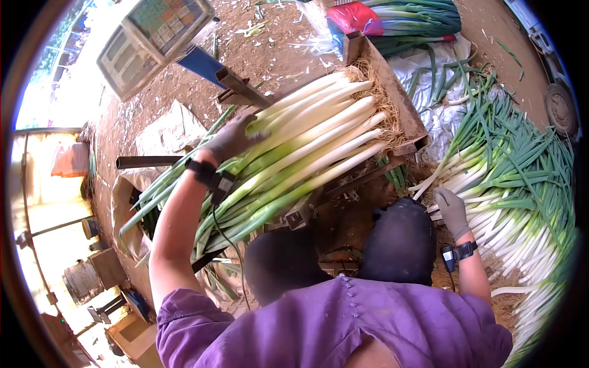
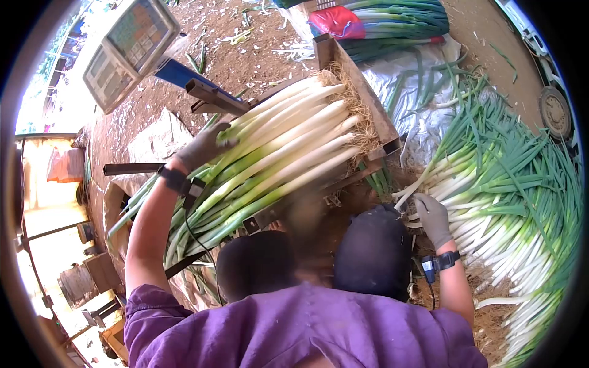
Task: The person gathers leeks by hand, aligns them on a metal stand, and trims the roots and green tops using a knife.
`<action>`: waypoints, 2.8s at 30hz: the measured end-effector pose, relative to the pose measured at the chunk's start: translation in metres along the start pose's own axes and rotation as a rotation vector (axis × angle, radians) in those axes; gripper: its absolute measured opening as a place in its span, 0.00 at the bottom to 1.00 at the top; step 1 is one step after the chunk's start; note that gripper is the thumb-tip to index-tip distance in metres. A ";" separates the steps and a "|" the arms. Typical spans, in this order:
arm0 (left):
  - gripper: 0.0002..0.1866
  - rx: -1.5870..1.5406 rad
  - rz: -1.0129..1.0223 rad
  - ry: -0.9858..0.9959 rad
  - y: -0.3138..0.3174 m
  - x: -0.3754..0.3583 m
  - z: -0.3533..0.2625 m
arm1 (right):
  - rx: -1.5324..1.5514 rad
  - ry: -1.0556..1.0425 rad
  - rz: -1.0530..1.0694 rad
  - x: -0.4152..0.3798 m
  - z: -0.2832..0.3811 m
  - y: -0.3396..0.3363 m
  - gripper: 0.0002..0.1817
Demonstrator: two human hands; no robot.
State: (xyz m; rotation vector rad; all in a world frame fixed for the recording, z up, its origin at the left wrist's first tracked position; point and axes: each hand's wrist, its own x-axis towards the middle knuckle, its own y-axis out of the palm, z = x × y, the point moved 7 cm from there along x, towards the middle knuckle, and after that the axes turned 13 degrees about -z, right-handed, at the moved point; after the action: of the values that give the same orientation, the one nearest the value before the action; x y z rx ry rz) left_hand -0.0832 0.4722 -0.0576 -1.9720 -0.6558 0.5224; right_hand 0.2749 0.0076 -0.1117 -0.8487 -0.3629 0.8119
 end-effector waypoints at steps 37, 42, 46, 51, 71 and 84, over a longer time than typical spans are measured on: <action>0.63 0.433 -0.020 0.272 0.059 -0.129 -0.077 | -0.132 0.389 0.295 -0.148 -0.172 0.052 0.16; 0.57 0.447 -0.078 0.151 0.056 -0.104 -0.052 | 0.005 0.687 -0.182 -0.109 -0.192 0.023 0.21; 0.59 0.463 -0.093 0.176 0.060 -0.105 -0.050 | -0.044 0.971 -0.623 -0.065 -0.241 -0.009 0.36; 0.59 0.506 -0.129 0.214 0.064 -0.105 -0.051 | -0.052 1.120 -0.303 -0.019 -0.307 0.034 0.39; 0.47 0.517 -0.228 0.053 0.036 -0.162 -0.056 | 0.576 -0.377 -0.612 0.071 0.200 -0.120 0.13; 0.27 0.213 -0.252 -0.123 0.033 -0.217 -0.062 | -0.289 -1.165 0.083 0.058 0.305 0.093 0.18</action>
State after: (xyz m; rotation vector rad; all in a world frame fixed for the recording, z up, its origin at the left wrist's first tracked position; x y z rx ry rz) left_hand -0.2042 0.2791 -0.0402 -1.6395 -0.8748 0.5373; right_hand 0.0904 0.2467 0.0047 -0.5707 -1.5030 1.3019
